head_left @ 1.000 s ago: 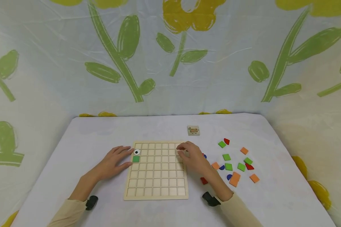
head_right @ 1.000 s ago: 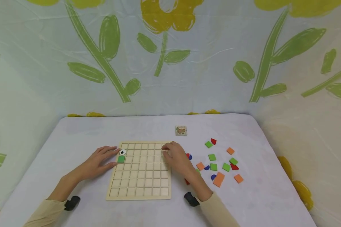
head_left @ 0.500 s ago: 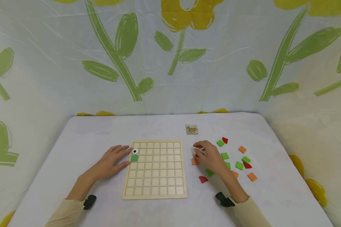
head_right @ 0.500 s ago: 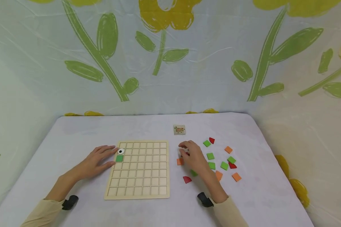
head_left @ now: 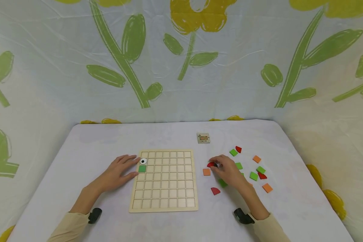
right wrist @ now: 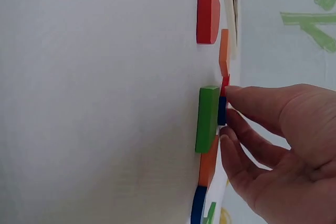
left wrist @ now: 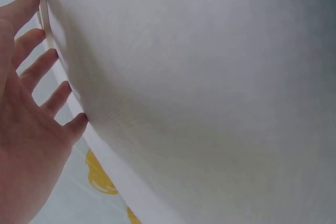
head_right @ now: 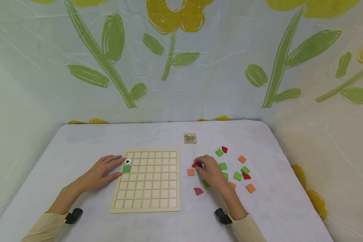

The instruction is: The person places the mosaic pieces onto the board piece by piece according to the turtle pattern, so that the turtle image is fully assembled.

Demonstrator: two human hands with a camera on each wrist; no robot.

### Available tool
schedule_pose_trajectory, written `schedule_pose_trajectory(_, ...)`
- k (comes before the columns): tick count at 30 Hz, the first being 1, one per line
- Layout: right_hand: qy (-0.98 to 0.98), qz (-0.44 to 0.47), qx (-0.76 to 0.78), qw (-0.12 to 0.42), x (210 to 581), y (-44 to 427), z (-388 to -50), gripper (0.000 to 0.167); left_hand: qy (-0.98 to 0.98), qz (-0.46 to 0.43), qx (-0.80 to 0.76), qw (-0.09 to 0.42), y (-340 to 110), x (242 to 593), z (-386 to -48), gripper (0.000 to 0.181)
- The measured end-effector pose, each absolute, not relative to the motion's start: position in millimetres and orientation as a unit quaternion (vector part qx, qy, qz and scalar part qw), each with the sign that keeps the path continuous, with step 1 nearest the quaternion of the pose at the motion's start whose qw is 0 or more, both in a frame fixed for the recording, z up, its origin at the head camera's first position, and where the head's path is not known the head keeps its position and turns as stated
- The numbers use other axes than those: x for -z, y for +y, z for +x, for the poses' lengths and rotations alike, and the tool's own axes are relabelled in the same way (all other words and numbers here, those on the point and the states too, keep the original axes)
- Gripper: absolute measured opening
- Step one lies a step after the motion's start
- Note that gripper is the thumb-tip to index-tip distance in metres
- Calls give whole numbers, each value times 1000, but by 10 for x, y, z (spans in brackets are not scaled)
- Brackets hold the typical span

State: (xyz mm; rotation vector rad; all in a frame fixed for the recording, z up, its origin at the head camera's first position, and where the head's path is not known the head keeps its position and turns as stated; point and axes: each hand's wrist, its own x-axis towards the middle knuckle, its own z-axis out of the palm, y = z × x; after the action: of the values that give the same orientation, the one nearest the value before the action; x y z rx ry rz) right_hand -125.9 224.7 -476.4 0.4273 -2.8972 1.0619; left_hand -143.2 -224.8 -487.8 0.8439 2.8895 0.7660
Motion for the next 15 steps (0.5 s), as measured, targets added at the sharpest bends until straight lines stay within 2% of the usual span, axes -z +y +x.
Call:
schedule_pose_trajectory(11,-929,145,-339,0,4773,2238,-1300,28,930,274,-246,13,-2259,4890,-1437,58)
schedule_pose_trajectory(15,-928,155,-339,-1,4744,2214,-1319,22,929,272,-251,18,-2260,4885,-1429,58)
